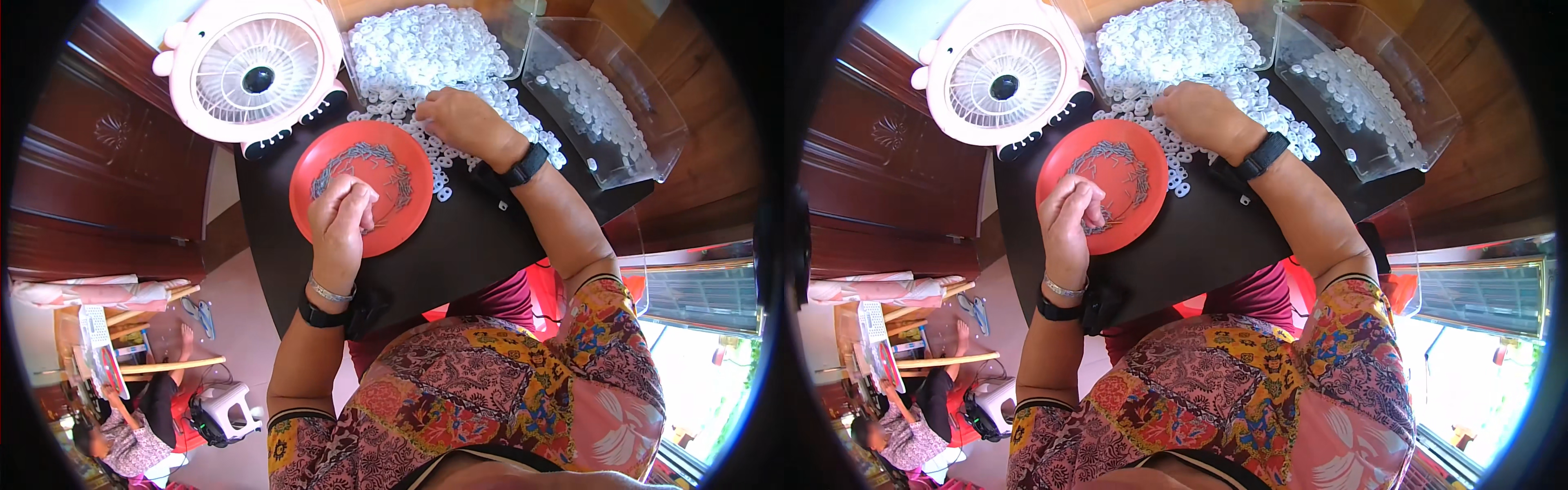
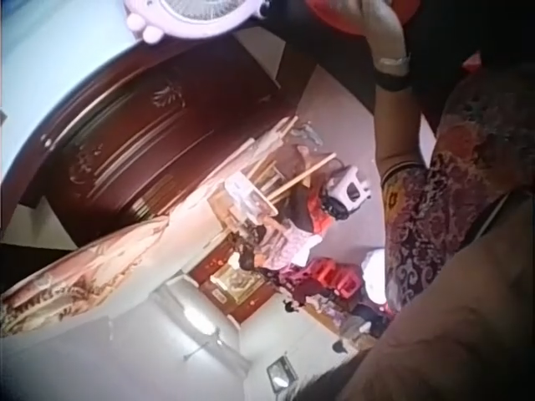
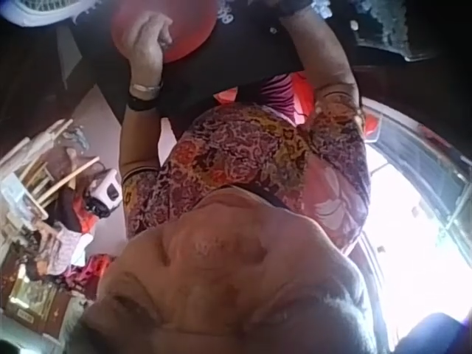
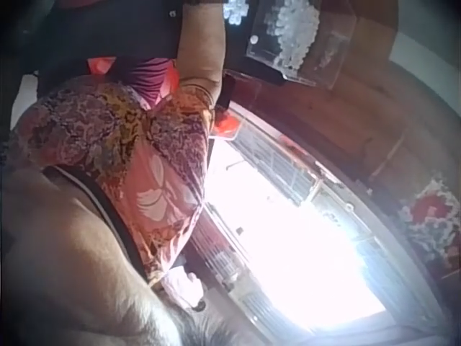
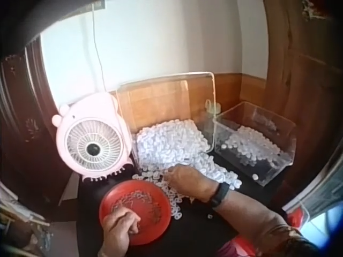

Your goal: The recorder is manually assembling small white plastic rings onto circular wire frames at a table.

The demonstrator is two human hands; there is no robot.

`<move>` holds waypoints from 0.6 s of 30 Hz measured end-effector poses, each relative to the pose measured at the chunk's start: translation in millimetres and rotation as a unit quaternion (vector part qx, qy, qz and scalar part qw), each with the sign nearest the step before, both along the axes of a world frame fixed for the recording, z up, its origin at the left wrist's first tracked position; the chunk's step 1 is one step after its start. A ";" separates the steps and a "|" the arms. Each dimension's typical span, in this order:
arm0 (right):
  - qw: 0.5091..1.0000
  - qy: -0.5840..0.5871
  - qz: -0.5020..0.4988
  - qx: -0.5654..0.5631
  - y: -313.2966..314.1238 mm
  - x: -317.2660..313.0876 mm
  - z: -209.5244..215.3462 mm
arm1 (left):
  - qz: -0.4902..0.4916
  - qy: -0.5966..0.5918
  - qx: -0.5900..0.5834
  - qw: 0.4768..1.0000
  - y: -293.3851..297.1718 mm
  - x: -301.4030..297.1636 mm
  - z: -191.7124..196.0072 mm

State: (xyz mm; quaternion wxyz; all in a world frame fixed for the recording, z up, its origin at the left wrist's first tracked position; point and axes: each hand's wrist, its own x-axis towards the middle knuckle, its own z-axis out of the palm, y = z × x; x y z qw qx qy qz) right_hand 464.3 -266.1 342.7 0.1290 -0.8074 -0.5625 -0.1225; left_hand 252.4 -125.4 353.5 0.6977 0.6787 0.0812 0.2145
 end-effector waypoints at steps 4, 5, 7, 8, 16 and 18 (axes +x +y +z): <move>0.999 0.025 -0.004 0.044 -4.0 6.0 -2.0 | 0.000 -0.001 0.010 1.000 1.7 2.0 -1.9; 0.999 0.026 -0.005 0.043 -4.4 6.9 -2.2 | 0.001 0.001 0.011 1.000 1.8 2.5 -2.4; 0.997 0.028 0.004 0.073 -5.0 7.9 -1.3 | 0.001 0.004 0.014 1.000 2.0 3.6 -3.2; 0.997 0.029 0.003 0.073 -5.3 7.0 0.0 | 0.002 0.008 0.013 1.000 2.3 3.7 -3.9; 0.994 -0.032 -0.094 0.036 -13.8 6.0 13.2 | 0.000 0.019 0.011 1.000 0.5 3.0 -2.6; 0.995 -0.033 -0.083 0.052 -13.2 3.7 14.8 | 0.001 0.019 0.017 1.000 1.4 3.3 -3.0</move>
